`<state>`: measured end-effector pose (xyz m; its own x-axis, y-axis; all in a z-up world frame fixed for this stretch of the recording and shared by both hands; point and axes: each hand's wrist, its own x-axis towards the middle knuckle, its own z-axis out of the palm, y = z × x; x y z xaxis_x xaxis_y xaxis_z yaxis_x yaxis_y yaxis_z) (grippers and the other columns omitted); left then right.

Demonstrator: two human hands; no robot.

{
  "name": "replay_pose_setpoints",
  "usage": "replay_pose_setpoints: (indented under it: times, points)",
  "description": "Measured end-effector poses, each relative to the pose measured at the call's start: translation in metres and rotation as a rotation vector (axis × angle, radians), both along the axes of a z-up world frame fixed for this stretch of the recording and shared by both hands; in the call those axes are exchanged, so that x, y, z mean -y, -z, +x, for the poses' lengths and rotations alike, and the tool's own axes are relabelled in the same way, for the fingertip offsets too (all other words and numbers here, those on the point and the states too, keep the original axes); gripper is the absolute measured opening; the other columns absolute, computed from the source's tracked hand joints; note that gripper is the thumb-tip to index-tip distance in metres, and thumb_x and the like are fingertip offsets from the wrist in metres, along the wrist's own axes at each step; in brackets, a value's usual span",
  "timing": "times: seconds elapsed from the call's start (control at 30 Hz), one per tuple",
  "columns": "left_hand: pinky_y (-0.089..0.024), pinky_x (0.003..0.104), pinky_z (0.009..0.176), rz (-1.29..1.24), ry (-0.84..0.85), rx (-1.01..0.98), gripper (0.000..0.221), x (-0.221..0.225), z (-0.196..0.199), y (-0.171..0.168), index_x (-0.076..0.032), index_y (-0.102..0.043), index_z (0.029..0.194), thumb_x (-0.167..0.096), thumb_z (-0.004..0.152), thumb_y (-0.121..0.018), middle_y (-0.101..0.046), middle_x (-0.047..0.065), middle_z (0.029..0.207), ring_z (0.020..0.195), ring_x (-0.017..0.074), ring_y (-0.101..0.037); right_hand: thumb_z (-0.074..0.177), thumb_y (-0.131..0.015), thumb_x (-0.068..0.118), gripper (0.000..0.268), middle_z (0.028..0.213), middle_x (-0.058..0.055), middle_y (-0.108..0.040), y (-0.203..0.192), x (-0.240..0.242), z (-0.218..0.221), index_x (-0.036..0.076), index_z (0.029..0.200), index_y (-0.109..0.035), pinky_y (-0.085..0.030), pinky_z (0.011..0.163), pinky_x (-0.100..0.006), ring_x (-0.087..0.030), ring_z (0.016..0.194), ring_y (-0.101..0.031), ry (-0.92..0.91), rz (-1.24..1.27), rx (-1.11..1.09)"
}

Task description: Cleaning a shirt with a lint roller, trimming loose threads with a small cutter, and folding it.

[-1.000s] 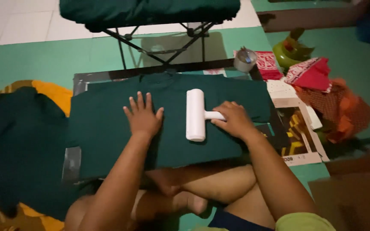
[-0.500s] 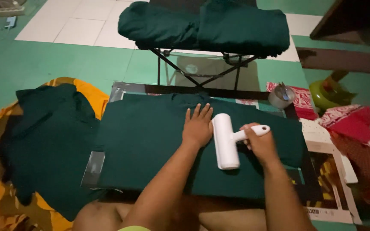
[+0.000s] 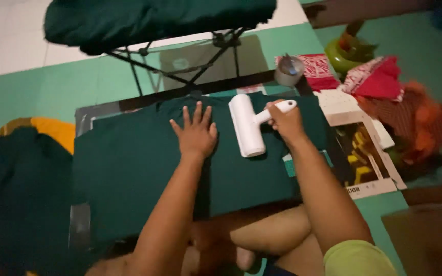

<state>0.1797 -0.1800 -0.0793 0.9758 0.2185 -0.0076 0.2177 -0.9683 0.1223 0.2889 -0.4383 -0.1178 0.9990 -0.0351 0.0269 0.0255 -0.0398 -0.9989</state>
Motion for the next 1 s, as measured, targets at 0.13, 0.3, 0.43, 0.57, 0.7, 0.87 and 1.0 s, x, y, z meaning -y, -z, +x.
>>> replay_pose_setpoints:
  times: [0.13,0.3,0.43,0.57,0.7,0.87,1.0]
  points:
    - [-0.009,0.076,0.121,0.001,0.009,-0.024,0.060,0.003,-0.003,-0.004,-0.036,-0.034,0.163,-0.049,0.105,-0.032,-0.020,-0.008,0.175,0.161,0.0337,-0.015,0.092,-0.072,0.019,0.010,0.056,-0.007,-0.060,-0.013,0.075,0.002,0.009,0.092,-0.074,-0.043,0.036,-0.019,-0.008,0.040,-0.056,0.121,-0.116,0.005]
    - [-0.008,0.076,0.122,-0.007,-0.006,-0.040,0.061,0.002,-0.002,-0.005,-0.036,-0.030,0.164,-0.052,0.105,-0.029,-0.019,-0.006,0.175,0.161,0.0342,-0.012,0.094,-0.076,0.022,0.009,0.061,-0.006,-0.060,-0.019,0.147,0.006,0.013,0.094,-0.075,-0.048,0.044,-0.019,-0.008,0.051,-0.060,0.267,-0.118,0.053]
    - [-0.008,0.076,0.123,0.006,-0.017,-0.049,0.061,0.003,-0.002,-0.006,-0.036,-0.029,0.164,-0.052,0.106,-0.030,-0.018,-0.007,0.175,0.161,0.0338,-0.012,0.095,-0.074,0.024,0.008,0.061,-0.004,-0.059,-0.038,0.155,-0.006,0.018,0.091,-0.076,-0.043,0.046,-0.021,-0.008,0.054,-0.060,0.317,-0.201,0.085]
    - [-0.011,0.076,0.121,0.012,0.000,-0.017,0.060,0.004,-0.004,-0.007,-0.033,-0.032,0.164,-0.051,0.106,-0.031,-0.023,-0.003,0.175,0.160,0.0360,-0.017,0.101,-0.068,0.023,0.012,0.073,-0.003,-0.065,-0.052,0.119,-0.018,0.013,0.094,-0.071,-0.047,0.046,-0.015,-0.006,0.053,-0.059,0.371,0.071,0.150]
    - [-0.013,0.076,0.121,0.035,0.008,0.010,0.061,0.003,-0.004,-0.002,-0.033,-0.034,0.163,-0.053,0.106,-0.032,-0.025,-0.003,0.174,0.160,0.0360,-0.019,0.096,-0.072,0.021,0.011,0.075,-0.003,-0.068,-0.038,0.085,-0.017,0.010,0.096,-0.074,-0.049,0.045,-0.014,-0.007,0.056,-0.060,0.173,0.016,0.087]
    - [-0.014,0.077,0.120,0.018,0.026,0.017,0.061,0.003,-0.006,-0.001,-0.031,-0.034,0.164,-0.052,0.106,-0.034,-0.025,-0.001,0.174,0.159,0.0371,-0.019,0.097,-0.076,0.027,0.013,0.058,-0.004,-0.058,-0.034,0.137,-0.010,0.016,0.089,-0.074,-0.041,0.039,-0.023,-0.010,0.045,-0.053,0.244,-0.134,0.004]
    - [-0.011,0.075,0.122,0.010,0.016,-0.007,0.063,0.002,-0.002,-0.004,-0.033,-0.032,0.165,-0.054,0.106,-0.031,-0.021,-0.003,0.175,0.160,0.0348,-0.015,0.095,-0.085,0.021,0.019,0.070,0.002,-0.058,-0.064,0.186,-0.015,0.016,0.087,-0.068,-0.042,0.046,-0.021,-0.007,0.053,-0.051,0.515,-0.080,0.102]
